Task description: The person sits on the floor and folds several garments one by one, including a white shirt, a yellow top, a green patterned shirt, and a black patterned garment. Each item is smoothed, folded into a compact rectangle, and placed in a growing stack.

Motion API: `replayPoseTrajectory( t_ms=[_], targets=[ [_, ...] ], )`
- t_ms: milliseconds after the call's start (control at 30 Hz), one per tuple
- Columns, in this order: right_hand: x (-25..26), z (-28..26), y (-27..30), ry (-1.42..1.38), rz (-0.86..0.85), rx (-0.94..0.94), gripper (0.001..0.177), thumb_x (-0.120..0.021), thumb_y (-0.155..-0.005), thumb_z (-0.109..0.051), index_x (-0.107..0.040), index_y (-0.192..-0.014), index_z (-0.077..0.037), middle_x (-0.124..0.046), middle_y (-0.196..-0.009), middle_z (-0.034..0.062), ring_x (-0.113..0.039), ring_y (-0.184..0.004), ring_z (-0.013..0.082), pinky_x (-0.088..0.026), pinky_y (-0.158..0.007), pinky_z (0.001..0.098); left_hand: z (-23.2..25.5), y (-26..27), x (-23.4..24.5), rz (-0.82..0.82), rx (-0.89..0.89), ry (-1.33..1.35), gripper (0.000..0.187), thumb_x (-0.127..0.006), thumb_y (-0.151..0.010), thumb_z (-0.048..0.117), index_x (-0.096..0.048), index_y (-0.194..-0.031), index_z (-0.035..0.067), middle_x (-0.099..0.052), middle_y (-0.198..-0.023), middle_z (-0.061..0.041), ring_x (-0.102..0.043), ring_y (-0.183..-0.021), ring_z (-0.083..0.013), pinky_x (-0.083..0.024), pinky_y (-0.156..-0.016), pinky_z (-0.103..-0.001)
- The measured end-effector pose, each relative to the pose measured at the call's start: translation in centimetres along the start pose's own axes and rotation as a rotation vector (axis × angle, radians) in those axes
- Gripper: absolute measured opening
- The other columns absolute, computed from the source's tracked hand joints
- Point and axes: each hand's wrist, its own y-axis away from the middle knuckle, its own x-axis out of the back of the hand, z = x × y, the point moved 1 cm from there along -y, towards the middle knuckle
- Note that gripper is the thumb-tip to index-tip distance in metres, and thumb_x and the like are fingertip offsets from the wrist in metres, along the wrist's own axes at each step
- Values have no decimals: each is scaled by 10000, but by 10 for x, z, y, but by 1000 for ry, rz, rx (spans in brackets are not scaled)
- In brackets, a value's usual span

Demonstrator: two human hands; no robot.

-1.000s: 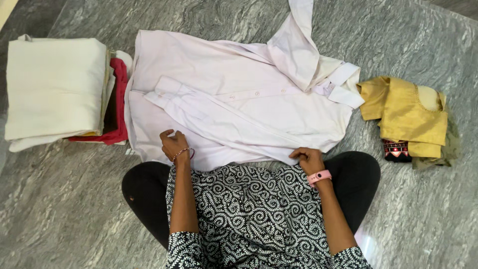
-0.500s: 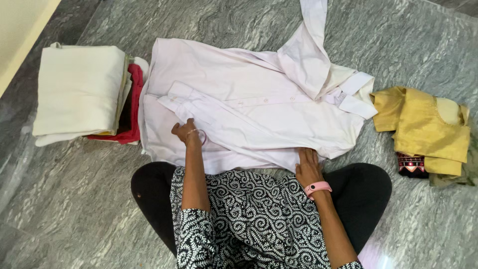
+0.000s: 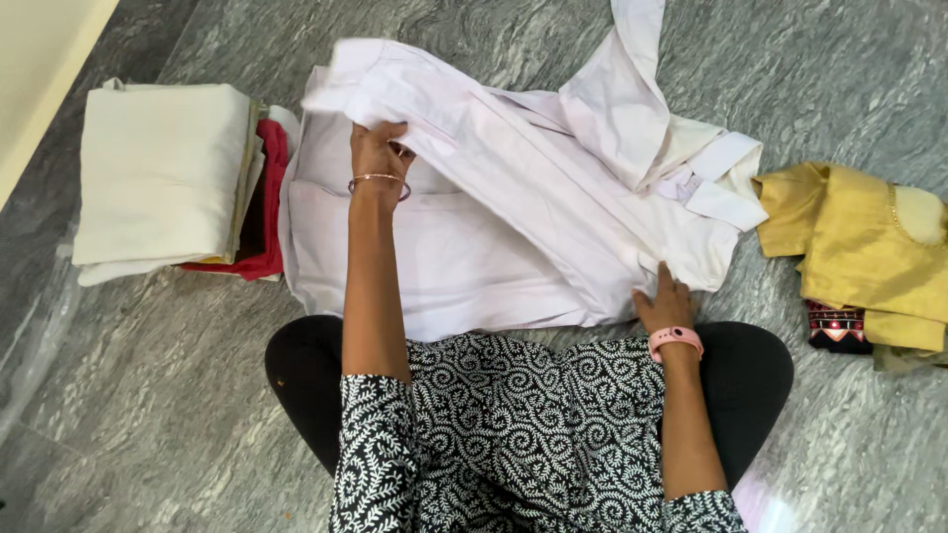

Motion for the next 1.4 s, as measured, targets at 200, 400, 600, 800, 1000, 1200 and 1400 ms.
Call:
replayPoseTrajectory(
  t_ms=[200,400,600,800,1000,1200,1400],
  targets=[
    [-7,12,-1,-72,114,-12,799,-773,-850,-311,-442,-1547,-105,-407,-1466,300,-385,-1346,527,-356,-1137,573,-44,16,59,225,44,-93,406,-561,-982,336,-590,-1360,191,-645,-1294,-82,-638,-997,-294,-532,-787,-402],
    [-10,28,-5,-374,261,-37,852,-832,-841,-224,-383,-1539,-34,-328,-1480,324,-407,-1354,507,-395,-1132,501,-94,86,188,269,-25,-928,560,-754,-844,377,-629,-1348,168,-631,-1380,-144,-591,-1270,-337,-489,-1084,-496],
    [9,15,2,-494,273,-218,963,-857,-837,-169,-221,-1553,-69,-239,-1447,298,-451,-1308,487,-477,-1062,473,-76,125,161,661,-424,-1935,673,-690,-800,370,-493,-1405,152,-402,-1561,-282,-360,-1393,-509,-321,-1036,-653],
    [16,33,-2,-825,250,-404,864,-742,-808,-48,-202,-1481,-103,-296,-1418,254,-542,-1173,405,-622,-767,477,-40,134,156,337,405,-2170,735,-513,-958,589,-451,-1502,98,-458,-1503,-265,-371,-1429,-473,-142,-1154,-659],
    [-2,28,-19,-967,-18,-619,978,-676,-932,-112,89,-1527,23,-449,-1391,351,-671,-1008,484,-638,-691,552,-34,120,211,108,579,-1774,653,-598,-915,510,-524,-1436,123,-533,-1442,-226,-473,-1349,-430,-290,-1069,-599],
    [1,45,-35,-1052,-117,-613,624,-722,-951,-138,-398,-1370,193,-622,-1237,367,-708,-956,437,-643,-702,476,-57,90,202,237,527,-1983,580,-682,-872,430,-597,-1371,148,-608,-1381,-187,-575,-1270,-387,-437,-983,-540],
    [-1,59,-42,-1121,-87,-594,452,-631,-956,-139,-464,-1302,99,-614,-1186,278,-685,-995,422,-627,-703,488,-38,99,208,282,165,-1631,537,-756,-834,396,-664,-1306,158,-682,-1312,-170,-652,-1200,-358,-531,-936,-475]
  ],
)
